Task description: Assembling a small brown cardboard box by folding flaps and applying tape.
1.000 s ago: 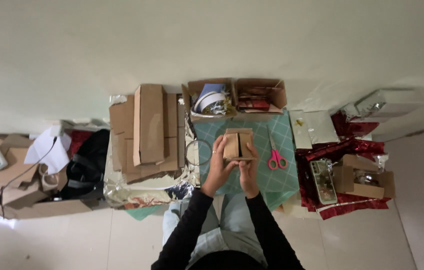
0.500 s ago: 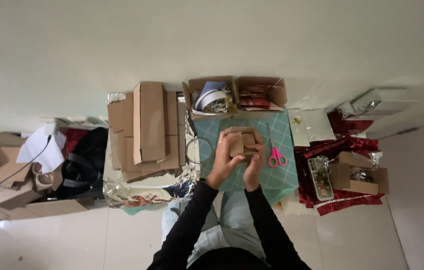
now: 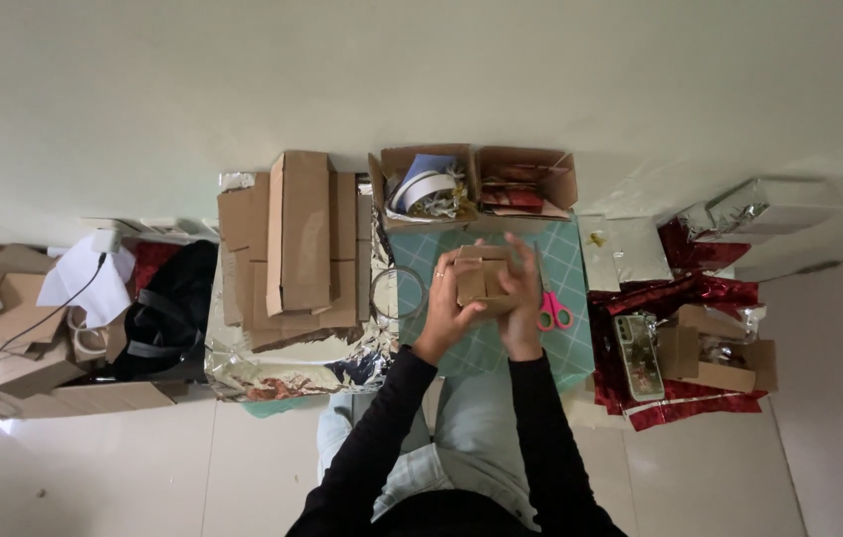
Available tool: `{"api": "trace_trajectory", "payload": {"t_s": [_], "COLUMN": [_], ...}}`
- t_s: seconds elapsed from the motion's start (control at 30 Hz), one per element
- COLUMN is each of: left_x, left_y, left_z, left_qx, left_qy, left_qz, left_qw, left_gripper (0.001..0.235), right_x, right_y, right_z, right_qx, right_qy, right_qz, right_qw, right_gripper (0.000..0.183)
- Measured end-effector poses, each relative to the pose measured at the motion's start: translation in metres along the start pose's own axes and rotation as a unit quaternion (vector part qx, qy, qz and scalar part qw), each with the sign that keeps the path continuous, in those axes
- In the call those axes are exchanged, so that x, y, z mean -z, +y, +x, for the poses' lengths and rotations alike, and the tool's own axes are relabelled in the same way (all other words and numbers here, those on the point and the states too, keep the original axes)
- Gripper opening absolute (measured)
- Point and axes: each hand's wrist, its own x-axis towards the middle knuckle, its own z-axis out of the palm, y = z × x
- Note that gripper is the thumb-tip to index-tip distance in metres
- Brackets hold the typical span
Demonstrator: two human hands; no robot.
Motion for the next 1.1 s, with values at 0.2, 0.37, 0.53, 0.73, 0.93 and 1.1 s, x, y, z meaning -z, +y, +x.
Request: {"api": "trace_trajectory", "payload": {"t_s": [0.2, 0.37, 0.53, 0.73, 0.93, 1.1], "left_x": [0.004, 0.002, 0.000, 0.000, 0.000, 0.001], "left_y": [0.008, 0.016, 0.011, 0.007, 0.005, 0.005], "left_z": [0.004, 0.002, 0.001, -0.001, -0.003, -0.001], "left_qx": [-0.004, -0.010, -0.032, -0.043, -0.020, -0.023], "left_qy": [-0.009, -0.008, -0.001, 0.010, 0.011, 0.000], "left_qz": [0.002, 0.014, 0.014, 0.019, 0.012, 0.012], "left_qw": [1.000, 1.000, 0.999, 0.999, 1.000, 1.000], "left_gripper": [0.065, 0.063, 0.061, 0.058, 0.060, 0.061], "right_x": [-0.014, 0.002, 0.006, 0.004, -0.006, -0.003], "right_y": [-0.003, 0.020, 0.029, 0.031, 0.016, 0.018], "right_z": [-0.004, -0.008, -0.007, -0.004, -0.009, -0.006], "right_qx": [-0.022, -0.047, -0.053, -0.057, -0.066, -0.059], "right_qy": [0.044, 0.089, 0.138, 0.141, 0.140, 0.131], "right_qz": [-0.031, -0.020, -0.012, -0.011, -0.024, -0.024], "right_qw": [0.998, 0.995, 0.989, 0.988, 0.988, 0.989], "right_gripper": [0.042, 0.038, 0.042, 0.042, 0.035, 0.037]}}
